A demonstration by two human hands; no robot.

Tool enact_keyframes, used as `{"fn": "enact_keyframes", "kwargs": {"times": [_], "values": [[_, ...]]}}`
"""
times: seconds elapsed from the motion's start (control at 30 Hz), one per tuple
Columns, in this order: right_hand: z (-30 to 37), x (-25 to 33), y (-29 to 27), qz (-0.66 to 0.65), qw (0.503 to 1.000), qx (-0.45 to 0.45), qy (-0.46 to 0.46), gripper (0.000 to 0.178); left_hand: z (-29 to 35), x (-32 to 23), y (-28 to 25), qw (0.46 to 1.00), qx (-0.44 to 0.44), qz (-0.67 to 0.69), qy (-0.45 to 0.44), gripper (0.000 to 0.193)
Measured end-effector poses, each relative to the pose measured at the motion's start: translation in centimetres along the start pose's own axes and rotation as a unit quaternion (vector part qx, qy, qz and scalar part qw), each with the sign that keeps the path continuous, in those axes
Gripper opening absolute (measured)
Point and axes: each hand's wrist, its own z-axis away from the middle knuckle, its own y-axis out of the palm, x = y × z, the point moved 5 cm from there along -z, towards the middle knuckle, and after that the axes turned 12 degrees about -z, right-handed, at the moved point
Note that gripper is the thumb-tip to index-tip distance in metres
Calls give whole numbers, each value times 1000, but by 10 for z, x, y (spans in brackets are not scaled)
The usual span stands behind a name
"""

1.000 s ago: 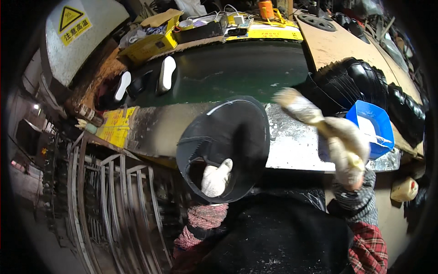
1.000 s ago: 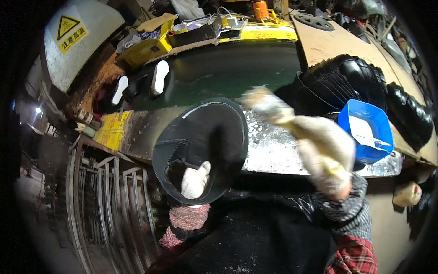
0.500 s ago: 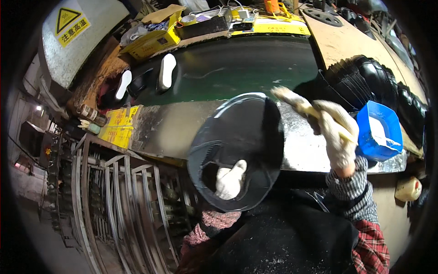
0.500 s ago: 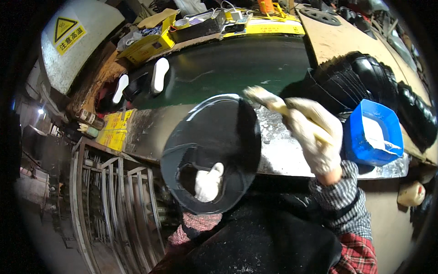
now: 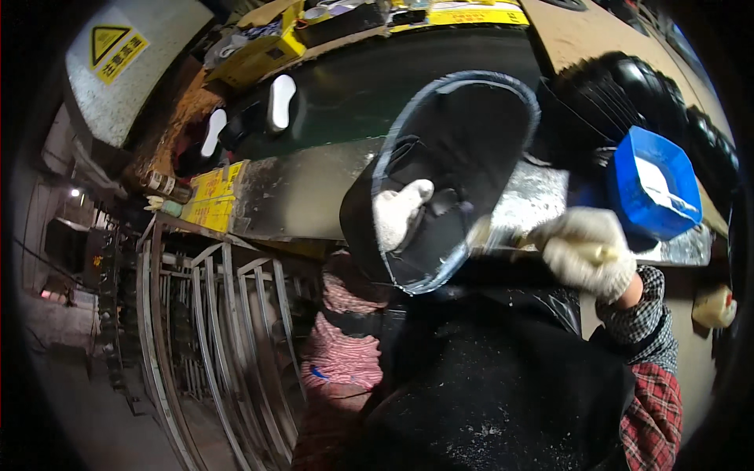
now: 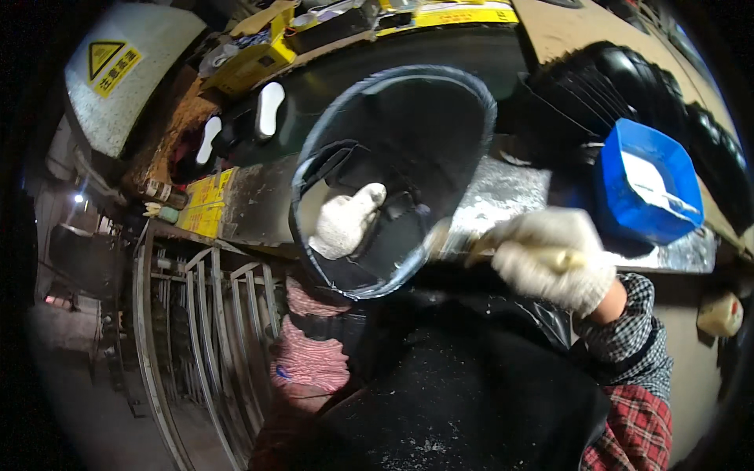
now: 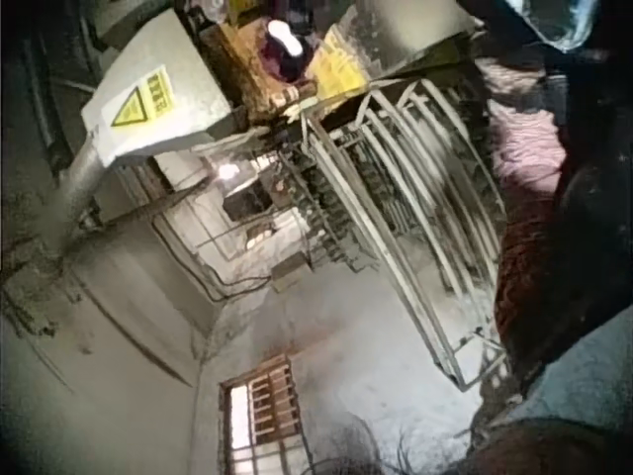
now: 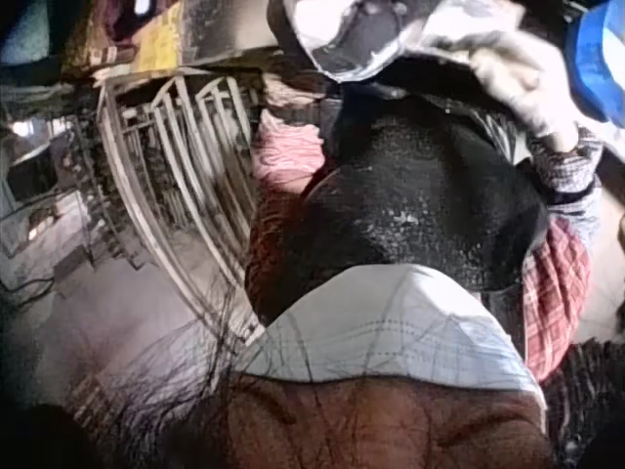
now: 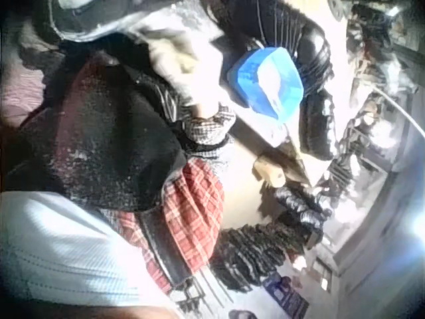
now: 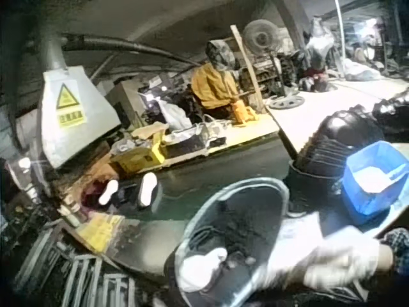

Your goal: Apply glue to shoe soles and uppers using a brush for manufacturing assembly.

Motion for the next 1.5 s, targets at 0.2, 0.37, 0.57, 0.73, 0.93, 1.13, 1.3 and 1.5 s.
{"fn": "enact_keyframes", "kwargs": {"times": [0.2,0.37,0.57,0.73,0.93,1.13,1.3,1.5], "values": [[37,21,-12,186,962,-69,-190,11,20,7,6,570,-56,-678,460,21],[27,20,-76,177,902,-319,-231,23,42,32,15,600,-78,-650,460,26],[49,10,-24,242,937,-20,-250,25,44,56,-4,558,-156,-672,461,31],[51,39,-13,38,963,73,-255,32,33,77,-2,955,-27,-189,227,49],[-32,36,-13,142,948,-76,-274,31,33,66,12,957,-41,-276,76,38],[17,-34,-52,152,963,-181,-129,21,-3,60,-39,986,-149,12,79,48],[17,-50,-59,124,968,-210,-62,24,-140,-4,-139,952,-213,199,90,36],[-5,-48,-49,170,970,-172,-10,29,-139,-64,-192,936,-164,268,161,35]]}}
